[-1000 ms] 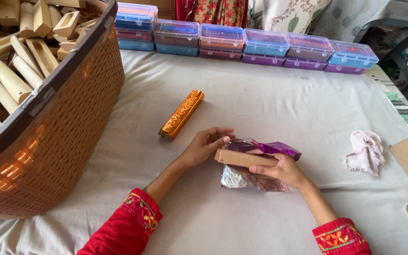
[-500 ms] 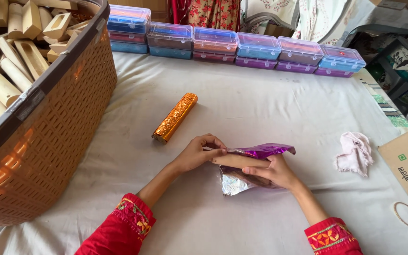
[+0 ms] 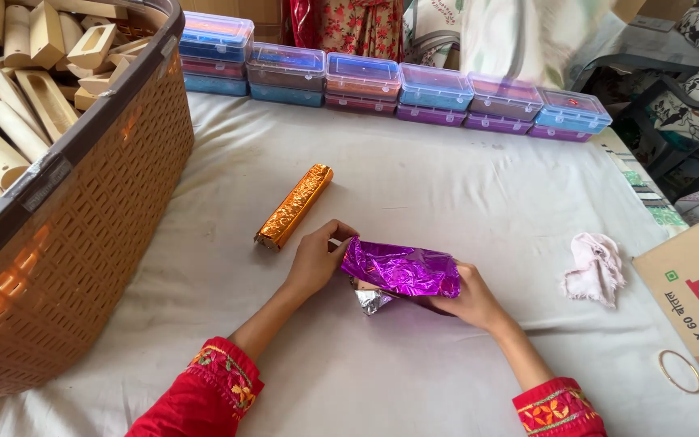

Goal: Cleaning wooden items and wrapping them in decorative foil for packaging.

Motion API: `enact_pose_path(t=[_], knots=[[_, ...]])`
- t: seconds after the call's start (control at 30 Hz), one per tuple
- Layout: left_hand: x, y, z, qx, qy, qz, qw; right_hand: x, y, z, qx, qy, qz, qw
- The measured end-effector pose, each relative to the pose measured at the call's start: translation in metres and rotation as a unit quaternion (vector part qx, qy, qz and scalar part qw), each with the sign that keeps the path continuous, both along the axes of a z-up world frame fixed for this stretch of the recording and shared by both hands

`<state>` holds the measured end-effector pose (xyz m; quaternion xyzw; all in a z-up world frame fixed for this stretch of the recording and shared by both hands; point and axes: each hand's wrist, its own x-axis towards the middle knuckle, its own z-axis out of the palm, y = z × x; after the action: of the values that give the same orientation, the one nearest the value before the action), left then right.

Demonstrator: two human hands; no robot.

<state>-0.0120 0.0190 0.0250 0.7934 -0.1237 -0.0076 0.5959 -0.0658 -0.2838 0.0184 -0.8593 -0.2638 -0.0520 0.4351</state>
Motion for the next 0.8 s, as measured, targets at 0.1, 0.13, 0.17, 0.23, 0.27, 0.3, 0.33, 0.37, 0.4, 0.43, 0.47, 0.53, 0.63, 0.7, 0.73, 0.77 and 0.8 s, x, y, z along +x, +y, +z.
enact_pose_path(t=[0.1,0.13,0.17,0.23,0.27,0.3,0.33,0.37,0.4,0.43,0.47,0.53,0.63,0.7,0.73,0.77,0.8], knots=[[0.003,-0.002,-0.008,0.003,-0.003,-0.005,1.0,-0.001,0.003,0.0,-0.015,-0.059,-0.007,0.998],[0.001,-0.002,-0.006,0.002,-0.004,-0.006,1.0,-0.005,0.01,0.009,-0.016,-0.06,-0.008,0.998],[-0.001,-0.002,-0.003,0.02,-0.02,-0.012,1.0,-0.01,0.016,0.017,-0.024,-0.077,-0.028,0.996],[-0.006,-0.001,0.005,0.038,-0.037,-0.016,0.998,-0.015,0.025,0.029,-0.032,-0.094,-0.047,0.994],[-0.01,-0.001,0.01,0.057,-0.044,-0.022,0.997,-0.016,0.027,0.032,-0.065,-0.155,-0.026,0.985],[-0.013,-0.001,0.015,0.077,-0.051,-0.028,0.995,-0.018,0.029,0.036,-0.098,-0.216,-0.005,0.972],[-0.011,-0.001,0.011,0.077,-0.052,-0.027,0.995,-0.019,0.033,0.037,-0.098,-0.217,-0.004,0.971],[-0.01,-0.001,0.008,0.074,-0.074,-0.024,0.994,-0.02,0.036,0.038,-0.088,-0.098,-0.04,0.99],[-0.009,0.0,0.004,0.071,-0.094,-0.021,0.993,-0.022,0.04,0.038,-0.077,0.025,-0.075,0.994],[-0.004,-0.001,-0.005,0.071,-0.094,-0.02,0.993,-0.022,0.041,0.041,-0.077,0.025,-0.074,0.994],[0.002,-0.001,-0.013,0.046,-0.103,-0.012,0.994,-0.022,0.042,0.043,-0.069,0.012,-0.07,0.995],[0.004,-0.002,-0.012,0.02,-0.113,-0.003,0.993,-0.021,0.041,0.043,-0.062,-0.002,-0.064,0.996],[-0.005,-0.001,0.007,0.032,-0.032,0.028,0.999,-0.018,0.036,0.037,-0.017,0.063,-0.08,0.995],[-0.005,0.0,0.008,0.03,-0.021,0.067,0.997,-0.016,0.035,0.036,-0.021,0.053,-0.091,0.994],[-0.007,0.0,0.013,0.031,-0.024,0.066,0.997,-0.014,0.033,0.033,-0.02,0.05,-0.091,0.994],[-0.01,0.0,0.019,0.035,-0.023,0.073,0.996,-0.013,0.031,0.03,-0.032,0.025,-0.072,0.997],[-0.013,0.0,0.024,0.038,-0.022,0.081,0.996,-0.011,0.029,0.027,-0.045,0.0,-0.053,0.998]])
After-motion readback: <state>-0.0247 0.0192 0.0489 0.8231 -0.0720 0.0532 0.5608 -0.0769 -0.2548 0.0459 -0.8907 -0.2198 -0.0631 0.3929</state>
